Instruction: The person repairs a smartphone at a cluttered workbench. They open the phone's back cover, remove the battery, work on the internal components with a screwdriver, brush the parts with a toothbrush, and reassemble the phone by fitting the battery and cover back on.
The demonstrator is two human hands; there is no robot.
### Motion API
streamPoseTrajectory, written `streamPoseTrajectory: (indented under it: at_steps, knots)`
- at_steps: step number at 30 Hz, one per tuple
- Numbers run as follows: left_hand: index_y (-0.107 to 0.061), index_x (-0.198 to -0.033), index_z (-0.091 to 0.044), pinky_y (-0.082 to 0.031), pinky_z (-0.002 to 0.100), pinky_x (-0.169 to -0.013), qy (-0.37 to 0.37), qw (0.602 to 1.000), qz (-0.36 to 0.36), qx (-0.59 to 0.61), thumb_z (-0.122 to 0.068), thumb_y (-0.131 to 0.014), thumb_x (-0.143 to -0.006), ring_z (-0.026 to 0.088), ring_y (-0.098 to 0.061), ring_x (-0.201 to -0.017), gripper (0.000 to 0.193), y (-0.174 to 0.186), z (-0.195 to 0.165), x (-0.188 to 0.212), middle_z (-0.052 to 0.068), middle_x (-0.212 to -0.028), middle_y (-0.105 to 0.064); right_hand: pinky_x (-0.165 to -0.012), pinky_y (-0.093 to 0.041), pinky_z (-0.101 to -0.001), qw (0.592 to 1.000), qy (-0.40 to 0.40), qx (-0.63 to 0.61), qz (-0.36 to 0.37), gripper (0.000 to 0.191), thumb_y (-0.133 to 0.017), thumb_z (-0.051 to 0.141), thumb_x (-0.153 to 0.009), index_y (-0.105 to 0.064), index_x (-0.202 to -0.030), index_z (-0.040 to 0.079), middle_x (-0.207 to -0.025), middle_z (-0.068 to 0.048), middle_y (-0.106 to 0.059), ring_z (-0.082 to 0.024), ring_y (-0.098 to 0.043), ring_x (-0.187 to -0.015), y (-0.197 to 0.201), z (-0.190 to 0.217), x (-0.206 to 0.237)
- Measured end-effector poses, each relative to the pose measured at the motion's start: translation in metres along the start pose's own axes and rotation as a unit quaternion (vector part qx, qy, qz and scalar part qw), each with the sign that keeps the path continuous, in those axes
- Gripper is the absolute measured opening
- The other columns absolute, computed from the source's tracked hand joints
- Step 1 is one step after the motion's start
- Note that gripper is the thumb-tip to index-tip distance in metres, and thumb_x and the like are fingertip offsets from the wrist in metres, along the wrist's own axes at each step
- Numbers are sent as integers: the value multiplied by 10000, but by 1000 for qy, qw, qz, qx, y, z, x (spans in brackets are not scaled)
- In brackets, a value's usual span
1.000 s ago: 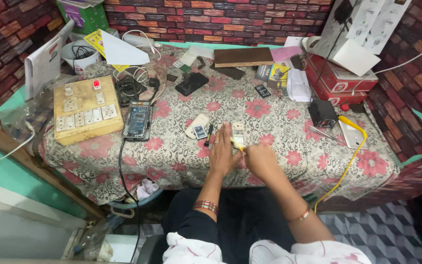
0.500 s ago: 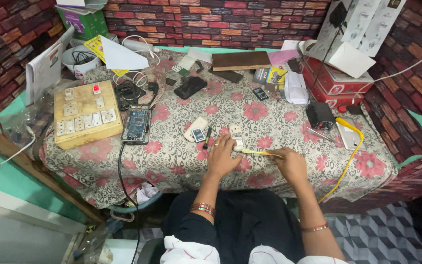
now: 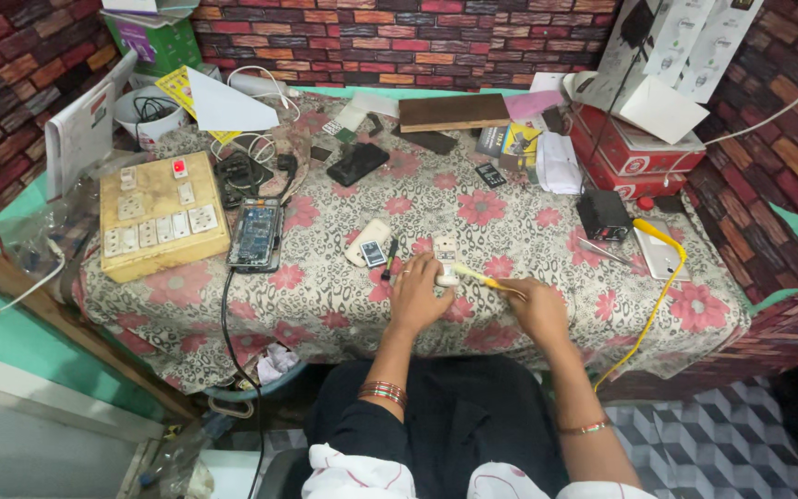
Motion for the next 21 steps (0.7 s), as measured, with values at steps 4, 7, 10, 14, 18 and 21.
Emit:
streamPoseTrajectory:
  at_steps: [4,7,10,14,18,21]
  knots:
    - [-595,-1025,-91,-459,491,-1030,11,999,-4,38,-316,-768,-799,339,-577,-1251,363,6,2,-1,128,-1240,-647,-697,-545,-342,993,-56,-107,-5,298,-730,209,-919,-760,-1202,121,-929,-122,-772,-198,-714,-765,-7,-31,6]
    - [-596,-1067,-80,-515,490,-879,70,992,-23,106,-320,-727,-875,357,-664,-1061,334,7,11,-1,138,-1100,-694,-644,-531,-309,977,-113,-177,15,327,-713,177,-927,-736,-1243,98,-853,-105,-777,-140,-677,-699,-24,-43,9]
    - [-604,-1112,-74,-532,502,-795,84,983,-65,153,-297,-666,-968,375,-706,-949,273,9,16,1,143,-1022,-727,-628,-519,-279,967,-125,-220,28,320,-716,147,-935,-738,-1250,91,-833,-79,-762,-102,-652,-693,-36,-40,13]
    - [-608,-1163,-57,-525,520,-771,62,985,-104,123,-234,-632,-996,395,-704,-904,245,10,16,2,167,-970,-732,-641,-545,-253,936,-115,-329,46,323,-716,126,-925,-730,-1244,87,-856,-36,-766,-73,-665,-718,-53,-18,11]
    - [-603,-1060,-36,-540,505,-780,24,987,-136,86,-204,-674,-926,392,-704,-895,226,13,12,3,179,-954,-724,-605,-513,-300,959,-65,-270,51,334,-714,127,-914,-756,-1244,109,-852,-93,-764,-114,-607,-674,-53,12,6]
    - [-610,-1067,-31,-539,508,-785,13,987,-151,58,-183,-667,-924,397,-694,-900,216,14,9,6,188,-977,-715,-657,-532,-326,992,48,-114,0,290,-738,152,-891,-786,-1173,106,-901,-154,-757,-176,-671,-700,-35,35,-6]
Point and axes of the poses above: each hand's wrist, its own x-axis away from the middle knuckle, its own y-axis out of the back of the hand, z = x × y, the point moved 7 cm from there along -x, towards the middle knuckle
